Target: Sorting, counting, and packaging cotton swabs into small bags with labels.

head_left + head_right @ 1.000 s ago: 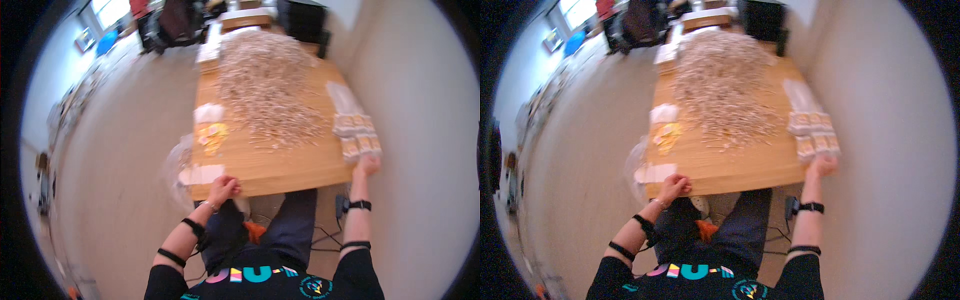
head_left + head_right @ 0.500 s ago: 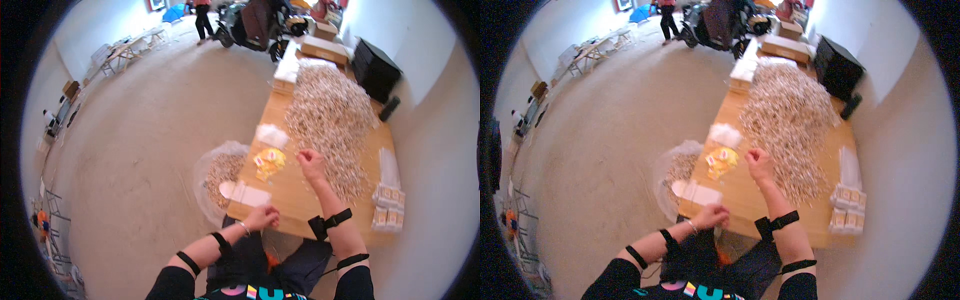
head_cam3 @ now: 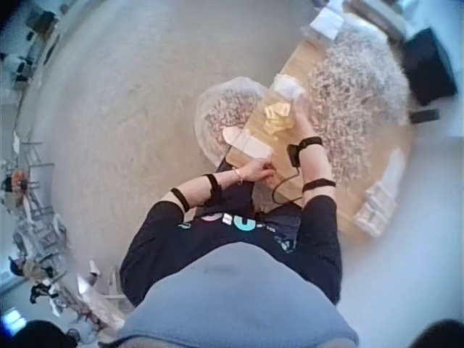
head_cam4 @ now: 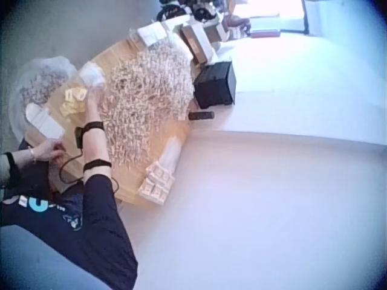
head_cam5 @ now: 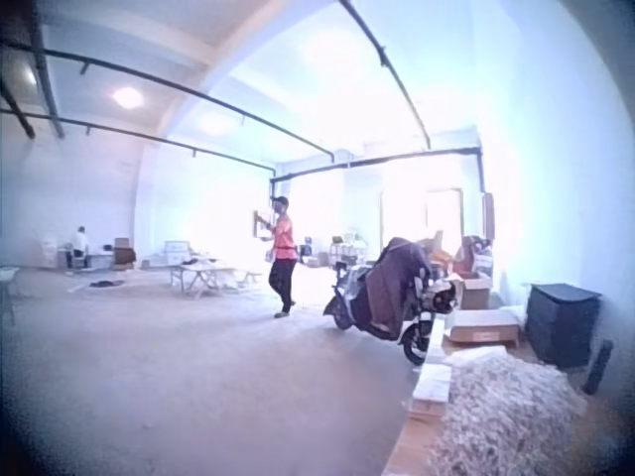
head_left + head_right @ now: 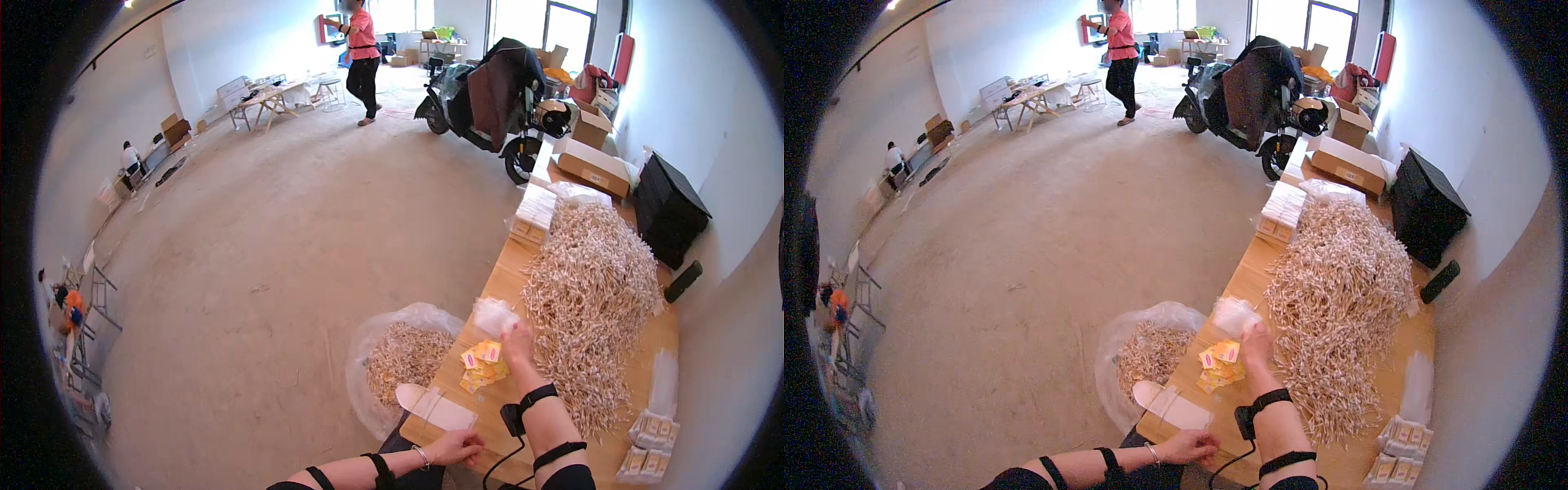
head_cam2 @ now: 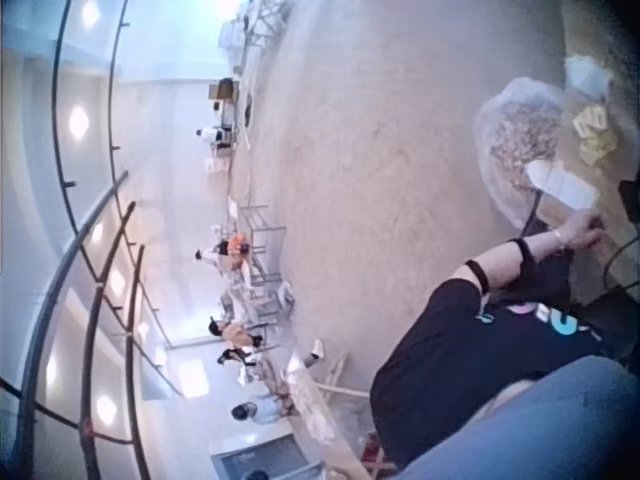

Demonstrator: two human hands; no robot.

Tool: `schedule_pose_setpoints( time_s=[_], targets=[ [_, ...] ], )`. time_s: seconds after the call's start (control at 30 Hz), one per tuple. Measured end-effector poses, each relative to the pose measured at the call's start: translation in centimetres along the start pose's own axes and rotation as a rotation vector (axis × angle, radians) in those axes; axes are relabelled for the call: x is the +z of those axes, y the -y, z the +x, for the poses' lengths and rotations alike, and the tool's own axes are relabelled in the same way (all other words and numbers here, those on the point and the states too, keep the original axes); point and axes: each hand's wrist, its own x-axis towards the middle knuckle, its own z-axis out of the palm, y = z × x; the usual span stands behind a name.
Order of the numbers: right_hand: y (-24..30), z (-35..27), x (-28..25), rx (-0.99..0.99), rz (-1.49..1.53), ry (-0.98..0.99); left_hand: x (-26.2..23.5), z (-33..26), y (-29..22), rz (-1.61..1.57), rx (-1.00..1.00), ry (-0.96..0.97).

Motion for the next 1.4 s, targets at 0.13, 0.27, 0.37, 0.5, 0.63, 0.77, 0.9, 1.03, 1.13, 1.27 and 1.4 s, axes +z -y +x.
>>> schedule_pose_setpoints(
  time_s=[0.13,0.27,0.37,0.5,0.63,0.77,0.9,1.03,1.13,1.27,1.4],
  targets=[
    [-1.1,0.3,-0.4,0.072,0.205,-0.032,0.3,0.3,0.6,-0.109,-0.022,0.011],
    [-1.3,0.0,-1.4,0.1,0.491,-0.075,0.4,-0.2,1.3,-0.055,0.035,-0.019],
    [-1.9,-1.0,-2.9,0.087,0.593,-0.156,0.9,-0.2,1.5,-0.06,0.046,-0.045],
    [-1.9,-2.7,-7.3,0.053,0.755,-0.109,0.9,1.1,1.7,0.245,0.093,-0.154],
    [-3.2,-4.7,-7.3,0.045,0.719,-0.151,0.9,0.1,1.5,0.075,0.123,-0.227],
    [-3.9,-6.6,-7.1,0.062,0.569,-0.033,0.9,0.3,1.1,0.011,0.081,-0.192],
    [-3.0,-6.2,-5.8,0.062,0.506,0.022,0.6,0.1,1.2,0.039,0.061,-0.149],
    [-2.7,-3.0,-3.2,0.005,0.36,-0.033,0.7,0.3,0.7,-0.007,0.049,-0.088],
    [-0.9,-1.8,-1.3,-0.005,0.215,-0.08,0.7,-0.4,-0.1,0.043,0.068,-0.118],
    [2.0,-2.0,-1.2,0.154,0.018,0.058,0.3,-0.1,1.9,0.076,0.132,-0.117],
    [-0.7,-1.1,-1.3,0.198,0.203,0.063,0.7,0.2,0.8,0.174,0.198,-0.123]
  ],
)
